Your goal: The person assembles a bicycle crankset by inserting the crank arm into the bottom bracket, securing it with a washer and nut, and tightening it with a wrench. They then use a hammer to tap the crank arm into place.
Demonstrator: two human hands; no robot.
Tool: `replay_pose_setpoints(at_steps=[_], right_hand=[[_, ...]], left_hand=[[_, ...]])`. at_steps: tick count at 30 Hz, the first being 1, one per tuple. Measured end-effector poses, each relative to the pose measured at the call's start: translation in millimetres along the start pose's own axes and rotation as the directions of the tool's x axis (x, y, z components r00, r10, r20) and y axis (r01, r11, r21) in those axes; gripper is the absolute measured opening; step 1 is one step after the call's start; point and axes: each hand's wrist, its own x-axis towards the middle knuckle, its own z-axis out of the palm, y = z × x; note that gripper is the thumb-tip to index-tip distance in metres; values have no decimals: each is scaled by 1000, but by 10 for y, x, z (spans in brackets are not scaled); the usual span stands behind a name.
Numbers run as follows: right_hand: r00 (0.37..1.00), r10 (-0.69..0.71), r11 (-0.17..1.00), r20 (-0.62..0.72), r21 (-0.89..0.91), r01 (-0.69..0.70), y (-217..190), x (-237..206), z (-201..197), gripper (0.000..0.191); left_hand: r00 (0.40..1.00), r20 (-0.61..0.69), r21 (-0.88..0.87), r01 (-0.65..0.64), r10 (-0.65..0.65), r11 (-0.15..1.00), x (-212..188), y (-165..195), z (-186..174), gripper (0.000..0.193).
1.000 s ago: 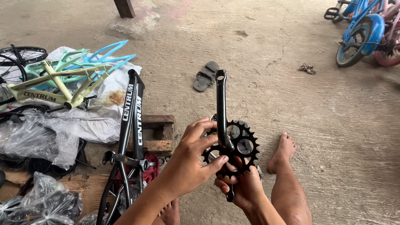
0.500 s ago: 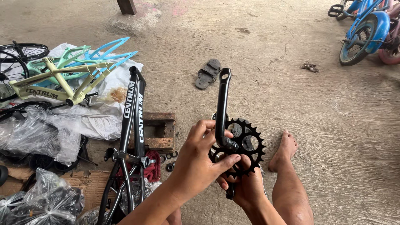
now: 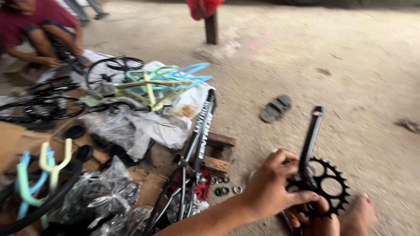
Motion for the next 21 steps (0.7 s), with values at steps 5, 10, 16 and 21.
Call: replay_pose_setpoints(at_steps=[5, 10, 16, 21], right_hand=[[998, -58, 998, 14, -10, 58, 122, 316, -271, 45], [926, -155, 988, 344, 77, 137, 328, 554, -596, 56], [980, -27, 1000, 196, 16, 24, 440, 671, -252, 54], [990, 49, 999, 134, -21, -47, 546, 528, 73, 50]], left_hand=[[997, -47, 145, -60, 67, 988, -26, -110, 46, 48], [990, -119, -54, -87, 80, 995, 8, 4, 7, 42], [918, 167, -688, 370, -360, 625, 64, 269, -116, 28], [894, 154, -679, 405, -421, 612, 77, 96, -143, 30]])
